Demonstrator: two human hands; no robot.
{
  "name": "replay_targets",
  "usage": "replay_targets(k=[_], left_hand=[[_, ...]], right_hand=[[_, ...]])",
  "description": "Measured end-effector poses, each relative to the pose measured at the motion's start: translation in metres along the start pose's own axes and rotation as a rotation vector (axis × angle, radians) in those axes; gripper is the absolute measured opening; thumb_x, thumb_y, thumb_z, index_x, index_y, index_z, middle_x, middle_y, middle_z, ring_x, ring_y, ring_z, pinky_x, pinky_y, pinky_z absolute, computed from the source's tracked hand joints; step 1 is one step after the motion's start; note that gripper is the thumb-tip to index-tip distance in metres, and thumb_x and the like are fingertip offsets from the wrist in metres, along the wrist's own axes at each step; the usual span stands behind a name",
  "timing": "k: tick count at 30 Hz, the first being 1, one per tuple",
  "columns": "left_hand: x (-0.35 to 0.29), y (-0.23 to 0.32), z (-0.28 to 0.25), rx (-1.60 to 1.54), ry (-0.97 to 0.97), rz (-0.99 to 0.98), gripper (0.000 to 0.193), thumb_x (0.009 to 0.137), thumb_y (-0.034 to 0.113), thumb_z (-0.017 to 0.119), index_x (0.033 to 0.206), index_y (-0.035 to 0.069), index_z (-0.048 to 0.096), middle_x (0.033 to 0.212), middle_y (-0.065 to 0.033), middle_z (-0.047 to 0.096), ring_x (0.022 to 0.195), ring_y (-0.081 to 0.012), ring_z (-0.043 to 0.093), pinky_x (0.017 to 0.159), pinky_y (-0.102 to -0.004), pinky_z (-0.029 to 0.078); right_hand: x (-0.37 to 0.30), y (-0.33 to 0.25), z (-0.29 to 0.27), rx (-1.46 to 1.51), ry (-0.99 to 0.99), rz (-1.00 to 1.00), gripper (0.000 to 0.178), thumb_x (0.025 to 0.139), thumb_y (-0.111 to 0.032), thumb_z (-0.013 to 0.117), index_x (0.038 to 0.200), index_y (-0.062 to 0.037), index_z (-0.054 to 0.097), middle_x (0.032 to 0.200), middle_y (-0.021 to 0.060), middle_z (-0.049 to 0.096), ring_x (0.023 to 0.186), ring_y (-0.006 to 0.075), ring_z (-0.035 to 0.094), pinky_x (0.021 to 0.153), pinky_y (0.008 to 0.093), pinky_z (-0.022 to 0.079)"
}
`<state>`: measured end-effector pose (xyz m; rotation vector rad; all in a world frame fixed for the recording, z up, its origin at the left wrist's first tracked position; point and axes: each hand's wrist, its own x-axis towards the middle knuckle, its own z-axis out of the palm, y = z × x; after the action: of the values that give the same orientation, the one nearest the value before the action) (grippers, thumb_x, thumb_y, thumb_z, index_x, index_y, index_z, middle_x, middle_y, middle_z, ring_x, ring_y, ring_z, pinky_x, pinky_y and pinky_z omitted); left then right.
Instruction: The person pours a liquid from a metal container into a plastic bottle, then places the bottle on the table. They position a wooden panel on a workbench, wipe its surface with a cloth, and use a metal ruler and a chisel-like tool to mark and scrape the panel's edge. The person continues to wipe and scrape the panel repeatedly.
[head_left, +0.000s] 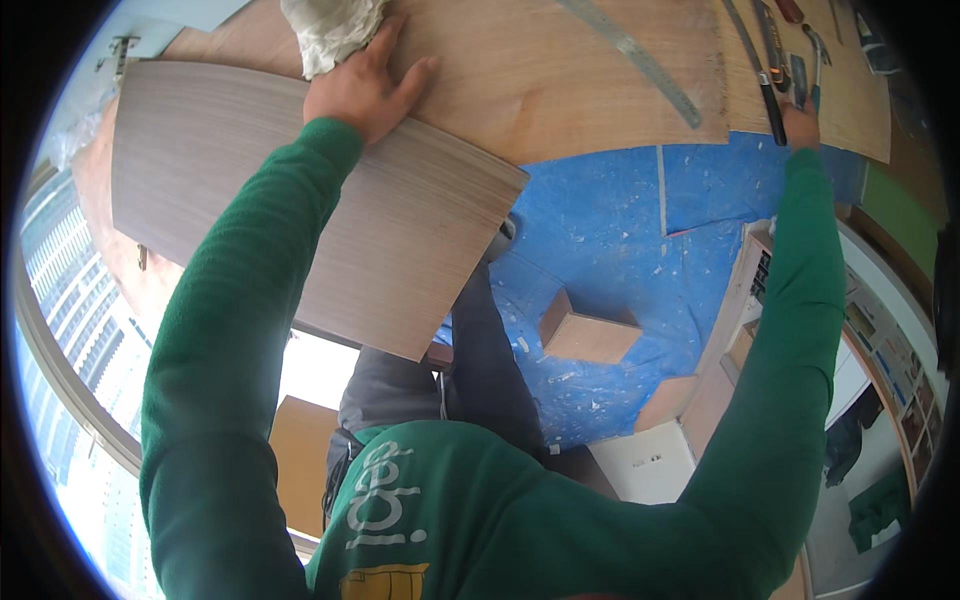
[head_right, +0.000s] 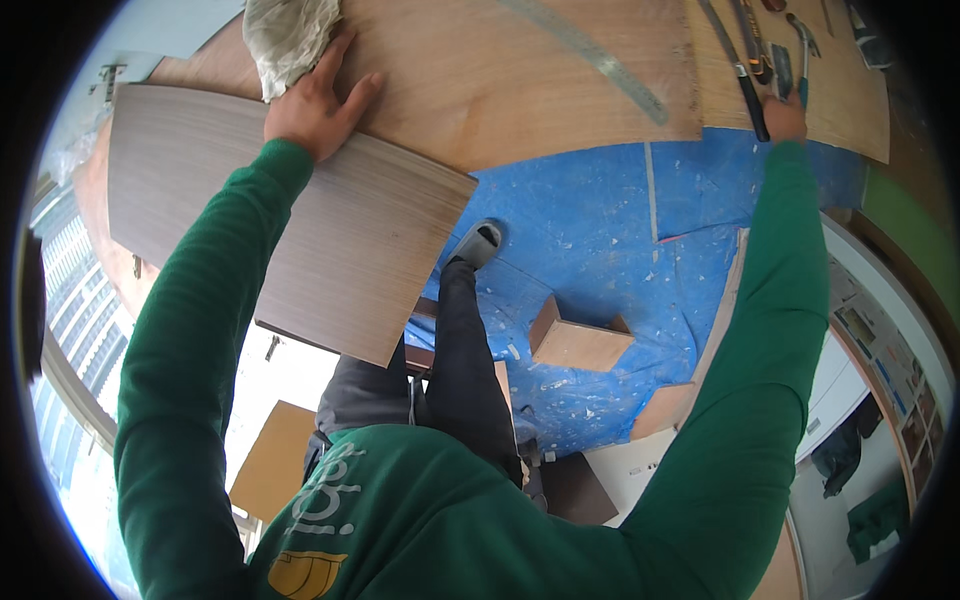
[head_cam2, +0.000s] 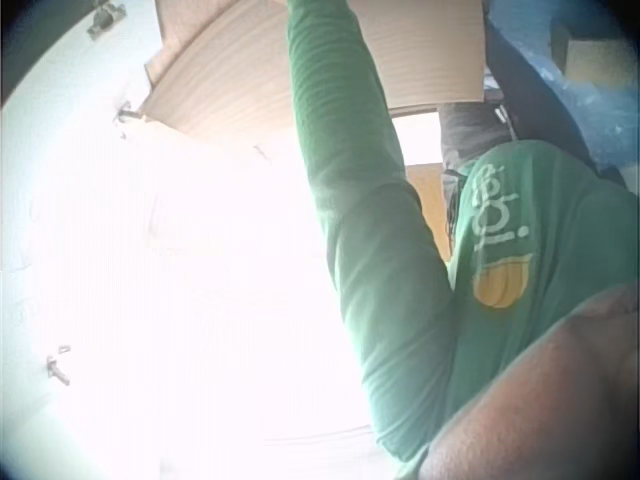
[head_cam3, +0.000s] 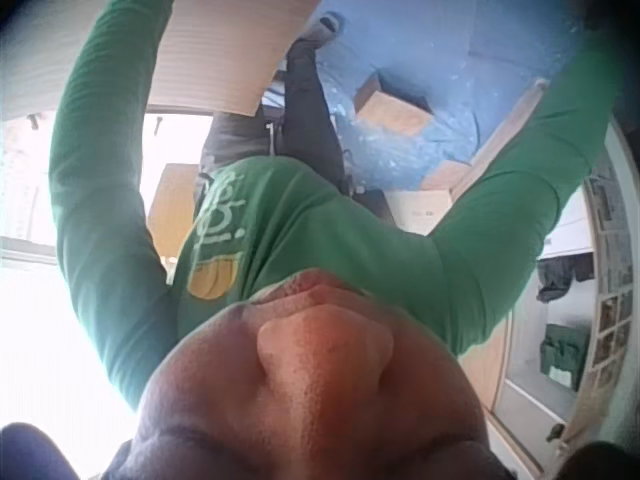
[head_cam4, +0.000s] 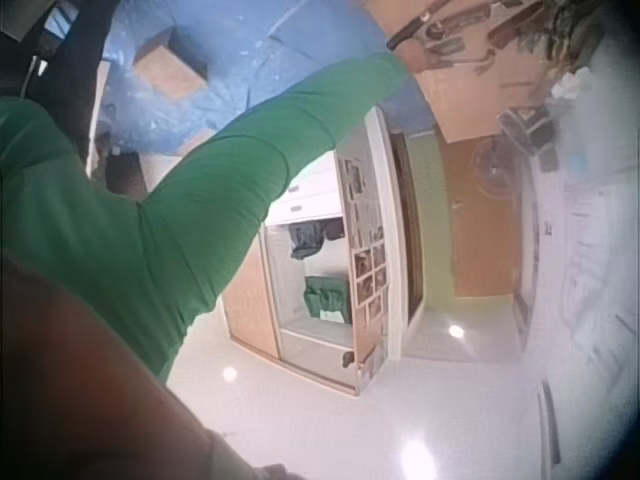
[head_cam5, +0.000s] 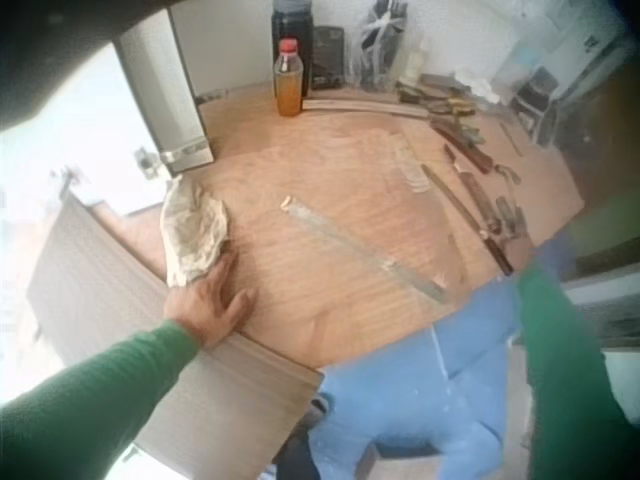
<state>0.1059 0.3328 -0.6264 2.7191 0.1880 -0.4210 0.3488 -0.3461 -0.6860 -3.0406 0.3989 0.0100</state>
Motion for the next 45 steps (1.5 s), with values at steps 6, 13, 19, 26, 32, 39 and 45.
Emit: replay_targets(k=[6, 13, 19, 26, 32, 39, 45], left_hand=[[-0.012, -0.014, -0.007, 0.094, 0.162, 0.078, 0.079, 0.095, 0.052, 0.063, 0.156, 0.005, 0.045, 0.158, -0.0285, 0.045, 0.15, -0.0455, 0.036, 0.126, -0.0492, 0.028], [-0.008, -0.005, -0.002, 0.032, 0.104, 0.041, 0.078, 0.097, 0.053, 0.06, 0.157, 0.006, 0.043, 0.156, -0.028, 0.048, 0.147, -0.0443, 0.041, 0.124, -0.047, 0.031], [-0.014, -0.002, -0.005, 0.058, 0.091, 0.008, 0.08, 0.098, 0.057, 0.057, 0.159, 0.007, 0.04, 0.156, -0.0273, 0.048, 0.147, -0.043, 0.042, 0.123, -0.0457, 0.032], [-0.006, 0.011, 0.009, 0.047, 0.054, 0.001, 0.083, 0.099, 0.06, 0.054, 0.16, 0.006, 0.038, 0.157, -0.0278, 0.047, 0.148, -0.0424, 0.041, 0.124, -0.0443, 0.031], [-0.011, 0.006, 0.009, 0.102, 0.121, 0.025, 0.084, 0.099, 0.06, 0.053, 0.16, 0.005, 0.038, 0.157, -0.0276, 0.046, 0.149, -0.0423, 0.04, 0.125, -0.0438, 0.029], [-0.007, -0.001, 0.013, 0.104, 0.15, 0.083, 0.082, 0.1, 0.059, 0.052, 0.16, 0.006, 0.039, 0.16, -0.0269, 0.043, 0.152, -0.0413, 0.036, 0.126, -0.0432, 0.027], [-0.008, 0.0, 0.013, 0.109, 0.173, 0.072, 0.082, 0.1, 0.061, 0.051, 0.161, 0.007, 0.038, 0.161, -0.0266, 0.042, 0.152, -0.0412, 0.035, 0.126, -0.0431, 0.027]], right_hand=[[-0.008, -0.041, -0.01, -0.314, 0.076, -0.01, 0.085, 0.09, -0.059, 0.068, 0.154, -0.006, 0.048, 0.142, 0.0274, 0.06, 0.132, 0.0424, 0.059, 0.11, 0.0513, 0.046], [-0.128, -0.1, -0.089, 0.394, 0.344, -0.095, 0.067, 0.088, -0.034, 0.081, 0.14, 0.0006, 0.056, 0.121, 0.016, 0.067, 0.111, 0.0281, 0.067, 0.096, 0.0375, 0.054], [-0.393, -0.204, -0.059, 1.145, -0.352, -0.06, 0.06, 0.092, -0.029, 0.082, 0.139, -0.0038, 0.056, 0.115, 0.0046, 0.063, 0.101, 0.0145, 0.062, 0.085, 0.0282, 0.052], [-0.49, -0.256, -0.019, 0.935, -0.265, -0.307, 0.073, 0.088, -0.035, 0.086, 0.145, -0.002, 0.055, 0.109, 0.0118, 0.067, 0.093, 0.0248, 0.067, 0.082, 0.0348, 0.055], [-0.57, -0.256, -0.028, 0.855, -0.336, -0.418, 0.077, 0.082, -0.038, 0.088, 0.146, -0.0092, 0.058, 0.098, 0.0108, 0.064, 0.087, 0.0273, 0.065, 0.074, 0.0397, 0.054], [-0.639, -0.256, -0.025, 0.906, -0.336, -0.379, 0.075, 0.079, -0.036, 0.09, 0.142, -0.0061, 0.061, 0.103, 0.0132, 0.066, 0.093, 0.031, 0.066, 0.082, 0.0418, 0.056], [-0.566, -0.275, -0.024, 0.887, -0.252, -0.234, 0.072, 0.083, -0.035, 0.088, 0.141, -0.0037, 0.06, 0.097, 0.0117, 0.063, 0.087, 0.0295, 0.064, 0.076, 0.0413, 0.054]])
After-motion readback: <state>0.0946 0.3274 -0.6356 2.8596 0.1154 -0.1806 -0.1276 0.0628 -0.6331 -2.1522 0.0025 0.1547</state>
